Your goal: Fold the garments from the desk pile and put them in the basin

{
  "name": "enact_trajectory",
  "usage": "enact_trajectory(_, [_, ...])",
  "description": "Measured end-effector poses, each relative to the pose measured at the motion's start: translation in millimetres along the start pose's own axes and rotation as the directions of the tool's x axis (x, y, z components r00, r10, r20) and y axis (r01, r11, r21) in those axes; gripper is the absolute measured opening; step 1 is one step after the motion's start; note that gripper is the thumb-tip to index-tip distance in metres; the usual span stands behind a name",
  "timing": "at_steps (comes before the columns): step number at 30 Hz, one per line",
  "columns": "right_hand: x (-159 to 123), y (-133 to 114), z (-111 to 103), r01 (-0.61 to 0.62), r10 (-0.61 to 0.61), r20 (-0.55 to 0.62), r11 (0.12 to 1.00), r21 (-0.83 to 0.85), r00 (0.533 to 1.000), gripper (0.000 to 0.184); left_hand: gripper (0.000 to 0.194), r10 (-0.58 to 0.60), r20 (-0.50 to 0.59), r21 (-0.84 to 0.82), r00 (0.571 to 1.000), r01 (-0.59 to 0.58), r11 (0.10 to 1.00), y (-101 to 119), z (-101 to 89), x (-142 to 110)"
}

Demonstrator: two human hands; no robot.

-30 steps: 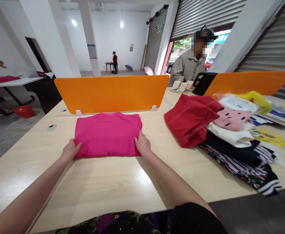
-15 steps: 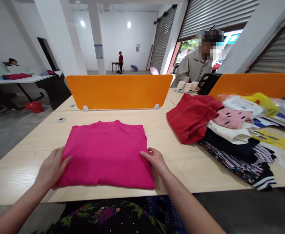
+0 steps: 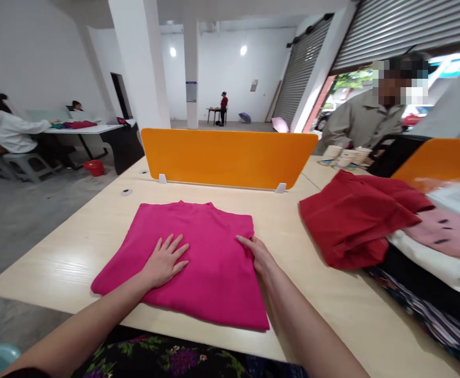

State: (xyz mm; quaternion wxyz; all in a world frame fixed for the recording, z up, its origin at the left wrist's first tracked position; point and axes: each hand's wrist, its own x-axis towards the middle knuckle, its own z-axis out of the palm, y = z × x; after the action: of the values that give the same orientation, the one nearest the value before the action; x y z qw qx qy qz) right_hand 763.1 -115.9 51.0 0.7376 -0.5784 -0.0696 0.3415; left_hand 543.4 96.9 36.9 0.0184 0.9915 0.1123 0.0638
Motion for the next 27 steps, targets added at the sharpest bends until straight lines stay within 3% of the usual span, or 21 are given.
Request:
enact_trajectory(4, [11,2,-10,0.011,-0.004,0.073,0.995,-0.1,0.997,0.033,0.057,0.007,0.016,-0.013,1.0,-0.007,1.0,3,-3.2,-5])
enact_trajectory(10, [0,0,-17,0.025,0.007,0.17,0.983,-0.184,0.985,0.045,0.056,-0.007,0.022,-0.03,1.0,0.008,1.0,8,-9.2,-3])
enact_trajectory(14, [1,-1,-13,0.032,-0.012,0.11,0.983,-0.183,0.994,0.052,0.055,-0.007,0.058,-0.027,0.998,0.009,1.0,14,-15.3,-9])
enact_trajectory(17, [3,-8,-3,0.034,-0.021,0.088,0.988,-0.148,0.996,0.053,0.055,0.002,0.054,-0.031,0.999,0.0,1.0,23,-19.9,-28])
enact_trajectory(20, [-1,-26,24,0.112,-0.1,0.088,0.984,-0.141,0.991,0.049,0.064,0.049,0.058,-0.081,0.997,-0.044,0.996,29,-22.2,-54])
enact_trajectory(22, [-2,-39,56,0.213,-0.197,0.103,0.962,-0.17,0.975,0.043,0.072,0.095,0.077,-0.116,0.993,-0.085,0.99,28,-21.8,-68])
enact_trajectory(27, [4,-43,176,0.414,-0.338,0.283,0.867,-0.276,0.897,0.04,0.083,0.163,0.037,-0.168,0.986,-0.154,0.974,17,-15.9,-90])
